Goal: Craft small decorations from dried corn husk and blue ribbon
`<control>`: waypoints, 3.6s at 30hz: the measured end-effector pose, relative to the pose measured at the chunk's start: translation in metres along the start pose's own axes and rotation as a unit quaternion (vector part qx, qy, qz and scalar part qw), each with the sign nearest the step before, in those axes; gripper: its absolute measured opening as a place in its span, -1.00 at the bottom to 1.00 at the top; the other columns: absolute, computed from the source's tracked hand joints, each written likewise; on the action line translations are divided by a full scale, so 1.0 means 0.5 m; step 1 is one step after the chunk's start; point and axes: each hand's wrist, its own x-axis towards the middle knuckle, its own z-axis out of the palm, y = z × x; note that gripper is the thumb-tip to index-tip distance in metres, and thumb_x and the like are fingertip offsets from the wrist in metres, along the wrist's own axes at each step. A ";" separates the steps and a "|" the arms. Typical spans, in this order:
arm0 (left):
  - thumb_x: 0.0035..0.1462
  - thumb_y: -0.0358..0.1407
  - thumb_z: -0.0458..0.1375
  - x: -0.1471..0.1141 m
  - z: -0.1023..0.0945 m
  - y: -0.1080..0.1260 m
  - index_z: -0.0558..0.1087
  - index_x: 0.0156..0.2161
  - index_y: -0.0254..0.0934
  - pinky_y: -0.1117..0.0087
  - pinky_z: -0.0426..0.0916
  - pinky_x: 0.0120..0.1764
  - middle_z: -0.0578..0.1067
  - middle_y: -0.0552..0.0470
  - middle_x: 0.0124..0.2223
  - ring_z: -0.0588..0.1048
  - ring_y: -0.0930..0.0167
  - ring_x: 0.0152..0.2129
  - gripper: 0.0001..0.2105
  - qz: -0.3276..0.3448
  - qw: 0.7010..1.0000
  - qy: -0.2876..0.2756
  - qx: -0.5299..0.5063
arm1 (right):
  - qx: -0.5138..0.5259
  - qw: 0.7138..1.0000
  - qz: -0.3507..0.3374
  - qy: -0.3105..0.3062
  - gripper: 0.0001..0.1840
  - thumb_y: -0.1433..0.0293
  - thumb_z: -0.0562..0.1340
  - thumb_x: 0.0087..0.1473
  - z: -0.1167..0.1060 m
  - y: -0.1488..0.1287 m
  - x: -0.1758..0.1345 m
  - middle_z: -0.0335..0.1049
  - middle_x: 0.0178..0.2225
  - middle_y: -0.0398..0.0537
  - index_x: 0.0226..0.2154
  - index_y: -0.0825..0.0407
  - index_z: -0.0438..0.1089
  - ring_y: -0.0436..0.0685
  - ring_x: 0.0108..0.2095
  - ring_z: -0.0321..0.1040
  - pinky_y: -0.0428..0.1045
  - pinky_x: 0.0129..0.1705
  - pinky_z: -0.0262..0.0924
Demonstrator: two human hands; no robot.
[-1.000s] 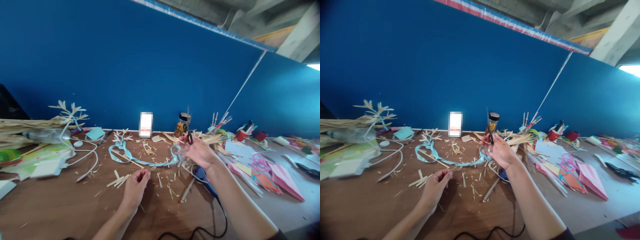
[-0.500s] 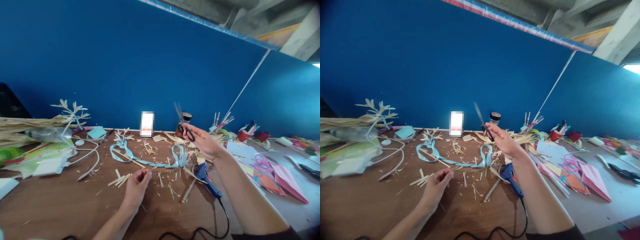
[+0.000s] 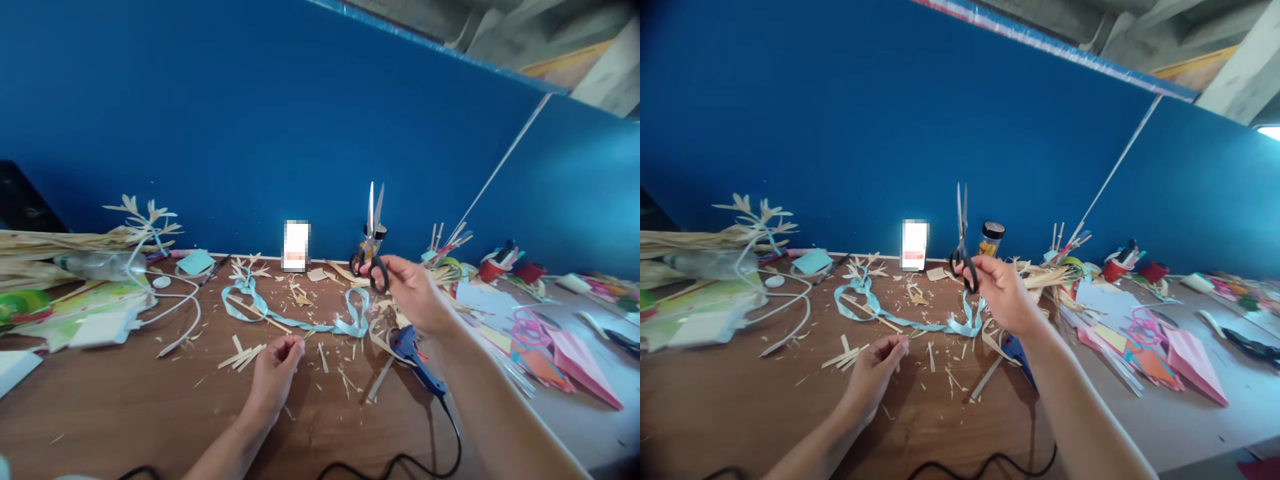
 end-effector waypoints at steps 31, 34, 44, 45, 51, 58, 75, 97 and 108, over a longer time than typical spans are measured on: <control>-0.07 -0.11 0.16 0.018 -0.029 0.024 0.41 -0.41 -0.33 0.56 0.11 -0.58 0.34 0.14 -0.54 0.21 0.55 -0.65 -0.73 0.014 0.995 0.084 -0.051 | 0.007 0.982 0.149 -0.119 -0.63 0.35 0.27 -0.16 0.193 0.160 -0.155 0.34 -0.47 -0.17 -0.20 0.03 0.35 0.05 -0.44 0.23 -0.10 -0.40 0.10; -0.08 -0.12 0.17 0.017 -0.027 0.023 0.42 -0.42 -0.33 0.55 0.10 -0.57 0.35 0.14 -0.55 0.21 0.54 -0.65 -0.74 0.017 0.997 0.065 -0.032 | 0.028 0.976 0.165 -0.136 -0.66 0.33 0.28 -0.18 0.194 0.161 -0.155 0.33 -0.50 -0.17 -0.25 0.03 0.39 0.05 -0.46 0.22 -0.10 -0.43 0.09; -0.11 -0.20 0.15 0.015 -0.022 0.018 0.40 -0.45 -0.33 0.55 0.12 -0.57 0.29 0.16 -0.58 0.19 0.54 -0.65 -0.80 -0.022 1.000 0.014 0.004 | 0.084 0.962 0.195 -0.173 -0.80 0.39 0.29 -0.20 0.181 0.163 -0.160 0.12 -0.63 -0.28 -0.39 0.06 0.42 -0.07 -0.57 -0.01 -0.16 -0.55 -0.14; -0.12 -0.19 0.15 0.015 -0.023 0.018 0.41 -0.44 -0.33 0.55 0.12 -0.57 0.29 0.16 -0.57 0.19 0.54 -0.65 -0.80 -0.024 1.000 0.014 0.006 | 0.089 0.960 0.199 -0.175 -0.79 0.38 0.29 -0.20 0.181 0.163 -0.160 0.13 -0.63 -0.28 -0.38 0.06 0.42 -0.07 -0.58 -0.02 -0.16 -0.55 -0.15; -0.13 -0.20 0.15 0.015 -0.025 0.016 0.41 -0.45 -0.32 0.55 0.11 -0.58 0.30 0.17 -0.59 0.19 0.54 -0.67 -0.81 -0.026 0.999 0.004 0.019 | 0.092 0.958 0.203 -0.179 -0.74 0.31 0.30 -0.21 0.178 0.164 -0.159 0.16 -0.64 -0.27 -0.35 0.03 0.45 -0.06 -0.59 -0.02 -0.15 -0.56 -0.15; -0.12 -0.22 0.14 0.014 -0.024 0.016 0.41 -0.48 -0.32 0.56 0.09 -0.60 0.28 0.19 -0.61 0.16 0.56 -0.69 -0.83 -0.024 0.999 0.005 0.025 | 0.091 0.957 0.199 -0.189 -0.78 0.33 0.29 -0.19 0.175 0.164 -0.159 0.11 -0.65 -0.28 -0.38 0.04 0.43 -0.07 -0.60 -0.05 -0.15 -0.57 -0.17; -0.06 -0.23 0.12 0.017 -0.021 0.013 0.40 -0.44 -0.36 0.57 0.07 -0.59 0.27 0.18 -0.60 0.14 0.57 -0.67 -0.81 -0.029 0.999 0.000 0.045 | 0.062 0.963 0.190 -0.183 -0.77 0.47 0.28 -0.19 0.177 0.170 -0.160 0.13 -0.62 -0.28 -0.34 0.06 0.43 -0.08 -0.57 0.00 -0.17 -0.55 -0.13; -0.04 -0.20 0.10 0.017 -0.020 0.015 0.38 -0.45 -0.37 0.56 0.05 -0.59 0.24 0.18 -0.59 0.12 0.57 -0.67 -0.78 -0.025 0.998 -0.011 0.060 | 0.074 0.958 0.202 -0.192 -0.86 0.42 0.26 -0.15 0.180 0.180 -0.167 0.07 -0.64 -0.29 -0.41 0.08 0.36 -0.10 -0.60 -0.06 -0.17 -0.59 -0.18; -0.02 -0.17 0.09 0.016 -0.018 0.004 0.40 -0.42 -0.36 0.55 0.05 -0.60 0.23 0.19 -0.62 0.13 0.57 -0.69 -0.76 -0.026 0.997 -0.014 0.064 | 0.014 0.965 0.195 -0.174 -0.86 0.35 0.22 -0.08 0.185 0.179 -0.172 0.06 -0.64 -0.29 -0.41 0.07 0.35 -0.10 -0.61 -0.05 -0.18 -0.59 -0.17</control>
